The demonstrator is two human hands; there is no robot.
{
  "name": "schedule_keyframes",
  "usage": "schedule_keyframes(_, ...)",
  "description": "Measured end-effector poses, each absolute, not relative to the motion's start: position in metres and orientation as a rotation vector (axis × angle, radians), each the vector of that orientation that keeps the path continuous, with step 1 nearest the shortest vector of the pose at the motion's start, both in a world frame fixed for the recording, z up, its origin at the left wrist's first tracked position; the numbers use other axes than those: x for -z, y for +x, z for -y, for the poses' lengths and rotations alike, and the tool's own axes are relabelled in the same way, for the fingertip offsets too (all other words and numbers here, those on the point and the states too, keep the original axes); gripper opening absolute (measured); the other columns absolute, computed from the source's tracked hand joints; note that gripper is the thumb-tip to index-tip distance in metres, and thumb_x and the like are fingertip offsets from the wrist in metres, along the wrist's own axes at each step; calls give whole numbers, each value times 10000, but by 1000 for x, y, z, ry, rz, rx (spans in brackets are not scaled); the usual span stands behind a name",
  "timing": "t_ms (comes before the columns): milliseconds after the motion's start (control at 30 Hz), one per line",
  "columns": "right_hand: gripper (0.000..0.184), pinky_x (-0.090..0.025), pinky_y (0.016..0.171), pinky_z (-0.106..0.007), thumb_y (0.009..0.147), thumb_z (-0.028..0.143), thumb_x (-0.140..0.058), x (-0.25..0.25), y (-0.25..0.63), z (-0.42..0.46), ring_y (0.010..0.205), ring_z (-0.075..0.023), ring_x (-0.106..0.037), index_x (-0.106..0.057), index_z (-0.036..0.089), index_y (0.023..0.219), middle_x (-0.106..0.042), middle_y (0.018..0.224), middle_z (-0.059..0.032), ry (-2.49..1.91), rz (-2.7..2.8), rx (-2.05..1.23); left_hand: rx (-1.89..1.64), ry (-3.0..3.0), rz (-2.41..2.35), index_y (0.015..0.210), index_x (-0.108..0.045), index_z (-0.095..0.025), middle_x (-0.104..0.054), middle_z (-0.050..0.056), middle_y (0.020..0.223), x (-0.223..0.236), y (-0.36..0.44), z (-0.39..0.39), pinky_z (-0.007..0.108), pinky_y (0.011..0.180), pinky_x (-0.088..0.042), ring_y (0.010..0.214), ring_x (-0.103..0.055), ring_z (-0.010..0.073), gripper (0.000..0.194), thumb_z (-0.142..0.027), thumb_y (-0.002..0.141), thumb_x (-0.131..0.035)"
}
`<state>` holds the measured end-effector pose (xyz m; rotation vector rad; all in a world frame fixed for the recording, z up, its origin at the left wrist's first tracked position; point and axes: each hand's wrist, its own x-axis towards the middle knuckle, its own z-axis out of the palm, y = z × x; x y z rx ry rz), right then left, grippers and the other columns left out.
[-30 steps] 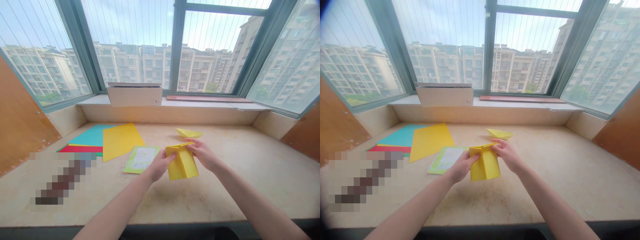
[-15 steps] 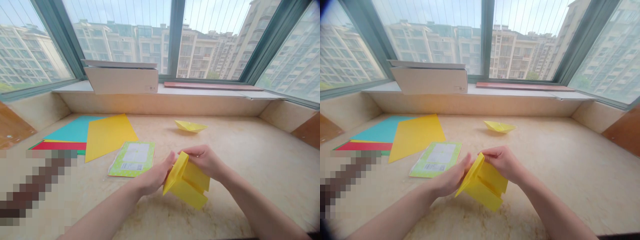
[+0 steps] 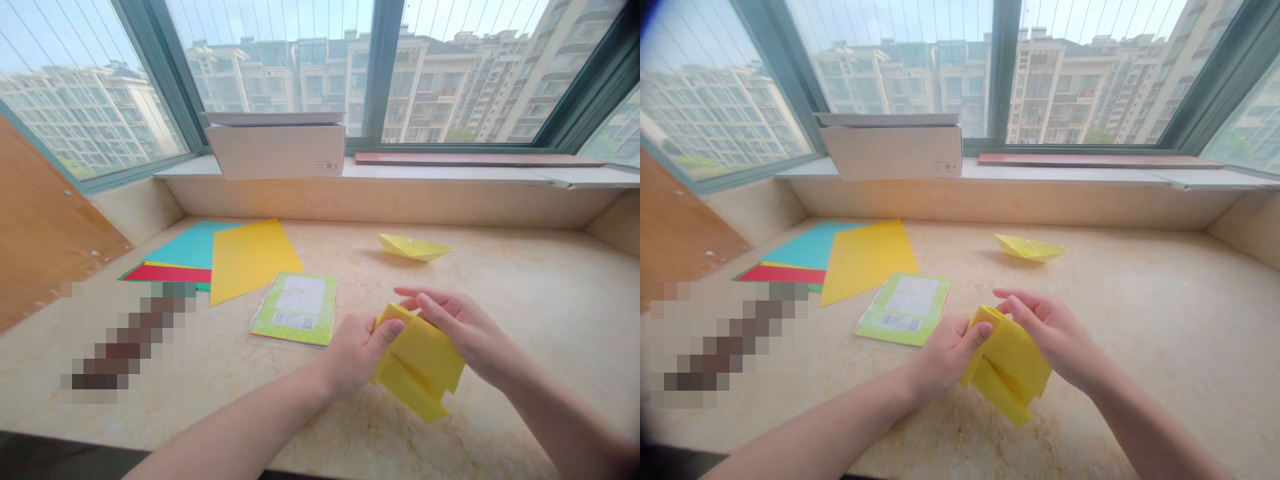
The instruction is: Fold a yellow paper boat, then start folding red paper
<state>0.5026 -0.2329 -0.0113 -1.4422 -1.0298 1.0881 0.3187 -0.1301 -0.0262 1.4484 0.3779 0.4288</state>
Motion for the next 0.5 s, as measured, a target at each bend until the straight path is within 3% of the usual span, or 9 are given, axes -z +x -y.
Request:
schedule_keyframes(100, 582, -600, 862, -450, 987, 634, -492, 15, 507, 239, 1033, -298, -722, -588, 267, 1428, -736, 1220, -148, -1313, 1070, -1077, -777, 1295, -515, 1034, -668, -117, -704, 102, 898, 28, 322, 131, 278, 666, -517, 777, -663, 195, 593, -680, 959, -497)
schedule_keyframes(167, 612, -601, 884, -479, 948, 618, -580, 17, 502, 240, 1062, -318, -709, -540, 290, 1463, -732, 1218, -150, -1311, 1168, -1051, -933, 1186, -539, 1096, -640, -142, -719, 104, 968, 29, 325, 133, 300, 731, -553, 862, -696, 214, 561, -663, 985, -462)
schedule_keyframes(233, 569, -629, 805, -434, 890, 562, -691, 18, 492, 240, 927, -293, -726, -605, 276, 1375, -757, 1098, -135, -1414, 1210, -929, -969, 1102, -495, 1132, -608, -165, -721, 98, 1006, 30, 327, 138, 303, 749, -567, 916, -709, 223, 513, -638, 999, -459)
schedule_keyframes(333, 443, -608, 544, -325, 818, 568, -749, 21, 486, 239, 630, -226, -674, -708, 232, 1105, -750, 817, -89, -1614, 1095, -688, -887, 1058, -326, 1144, -549, -181, -709, 92, 1009, 28, 327, 147, 310, 748, -570, 889, -716, 212, 441, -595, 996, -512)
schedule_keyframes(500, 362, -538, 441, -302, 752, 536, -803, 25, 516, 245, 587, -230, -662, -774, 248, 969, -761, 804, -108, -1713, 1041, -646, -593, 1130, -211, 1003, -558, -174, -661, 49, 895, 23, 313, 145, 248, 684, -507, 768, -658, 143, 286, -407, 907, -692)
